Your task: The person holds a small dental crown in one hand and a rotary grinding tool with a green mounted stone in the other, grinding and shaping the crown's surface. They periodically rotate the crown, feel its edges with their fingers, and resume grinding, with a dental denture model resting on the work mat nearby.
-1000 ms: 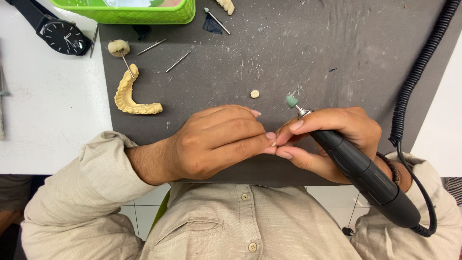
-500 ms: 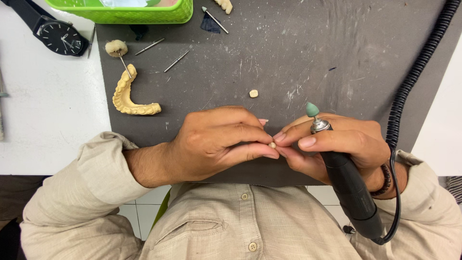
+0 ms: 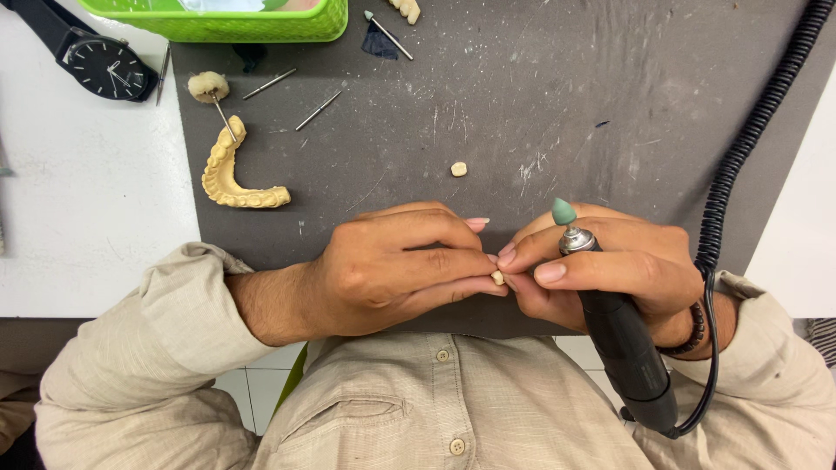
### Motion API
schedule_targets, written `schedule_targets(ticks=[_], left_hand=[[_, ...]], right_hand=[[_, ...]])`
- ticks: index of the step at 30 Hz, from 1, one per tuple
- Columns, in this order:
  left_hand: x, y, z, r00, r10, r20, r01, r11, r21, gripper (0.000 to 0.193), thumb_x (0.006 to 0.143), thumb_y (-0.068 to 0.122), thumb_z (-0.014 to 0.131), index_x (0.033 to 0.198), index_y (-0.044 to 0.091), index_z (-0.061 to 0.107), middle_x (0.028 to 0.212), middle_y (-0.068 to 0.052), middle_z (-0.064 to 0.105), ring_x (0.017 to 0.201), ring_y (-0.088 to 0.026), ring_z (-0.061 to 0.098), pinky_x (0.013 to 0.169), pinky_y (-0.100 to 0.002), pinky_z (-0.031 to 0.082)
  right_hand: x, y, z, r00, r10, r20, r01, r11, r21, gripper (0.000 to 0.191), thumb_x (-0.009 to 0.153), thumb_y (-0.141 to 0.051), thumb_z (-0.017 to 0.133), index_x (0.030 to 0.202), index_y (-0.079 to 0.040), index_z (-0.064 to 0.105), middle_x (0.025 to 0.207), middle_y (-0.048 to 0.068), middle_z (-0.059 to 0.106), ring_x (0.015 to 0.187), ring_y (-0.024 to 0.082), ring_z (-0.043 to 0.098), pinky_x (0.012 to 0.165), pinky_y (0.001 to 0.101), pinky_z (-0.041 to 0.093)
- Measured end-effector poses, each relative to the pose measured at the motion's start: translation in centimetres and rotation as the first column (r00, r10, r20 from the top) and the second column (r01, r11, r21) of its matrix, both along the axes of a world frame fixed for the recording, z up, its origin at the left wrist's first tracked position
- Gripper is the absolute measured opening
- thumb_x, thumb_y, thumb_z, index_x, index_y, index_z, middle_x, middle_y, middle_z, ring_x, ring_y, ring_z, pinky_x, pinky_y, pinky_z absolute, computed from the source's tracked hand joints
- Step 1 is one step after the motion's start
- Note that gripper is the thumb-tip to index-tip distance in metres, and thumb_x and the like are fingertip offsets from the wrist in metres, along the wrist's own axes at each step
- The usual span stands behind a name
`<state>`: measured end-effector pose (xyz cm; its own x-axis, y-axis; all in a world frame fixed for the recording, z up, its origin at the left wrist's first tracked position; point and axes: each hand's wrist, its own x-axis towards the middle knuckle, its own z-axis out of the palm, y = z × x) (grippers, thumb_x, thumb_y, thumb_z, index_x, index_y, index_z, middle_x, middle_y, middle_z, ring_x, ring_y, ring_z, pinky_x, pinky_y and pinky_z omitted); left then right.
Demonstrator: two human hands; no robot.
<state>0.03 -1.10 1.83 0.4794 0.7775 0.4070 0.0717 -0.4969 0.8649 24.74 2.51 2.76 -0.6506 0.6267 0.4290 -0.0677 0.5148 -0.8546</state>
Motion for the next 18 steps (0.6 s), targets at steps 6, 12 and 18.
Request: schedule_targets(ticks=[6, 12, 18], left_hand=[[-0.05, 0.03, 0.07, 0.999, 0.044, -0.008, -0.043, 0.998, 0.034, 0.02, 0.094, 0.008, 0.086, 0.106, -0.002, 0.073, 0.101, -0.01, 0.072, 0.093, -0.022, 0.074, 0.101, -0.039, 0.067], [-0.03, 0.05, 0.14, 0.999, 0.051, 0.004, -0.051, 0.997, 0.049, 0.021, 0.095, 0.006, 0.086, 0.109, -0.003, 0.073, 0.104, -0.012, 0.072, 0.096, -0.023, 0.074, 0.099, -0.038, 0.067], [-0.54, 0.3, 0.61, 1.0, -0.003, 0.006, 0.003, 0.998, 0.06, 0.024, 0.096, 0.002, 0.085, 0.115, -0.004, 0.072, 0.108, -0.013, 0.072, 0.099, -0.025, 0.074, 0.097, -0.038, 0.066]], right_hand=[[-0.19, 0.31, 0.41, 1.0, 0.016, 0.006, -0.016, 1.0, 0.021, 0.046, 0.085, 0.002, 0.081, 0.118, -0.008, 0.052, 0.099, 0.016, 0.072, 0.094, 0.031, 0.077, 0.079, 0.0405, 0.068], [-0.2, 0.62, 0.99, 0.998, 0.037, 0.052, -0.039, 0.999, 0.033, 0.047, 0.083, 0.002, 0.083, 0.117, -0.007, 0.052, 0.1, 0.015, 0.071, 0.096, 0.032, 0.077, 0.081, 0.0416, 0.067], [-0.45, 0.41, 0.96, 0.998, 0.03, 0.047, -0.03, 0.999, 0.013, 0.045, 0.084, 0.004, 0.081, 0.116, -0.007, 0.052, 0.099, 0.015, 0.072, 0.095, 0.032, 0.077, 0.081, 0.0415, 0.067]])
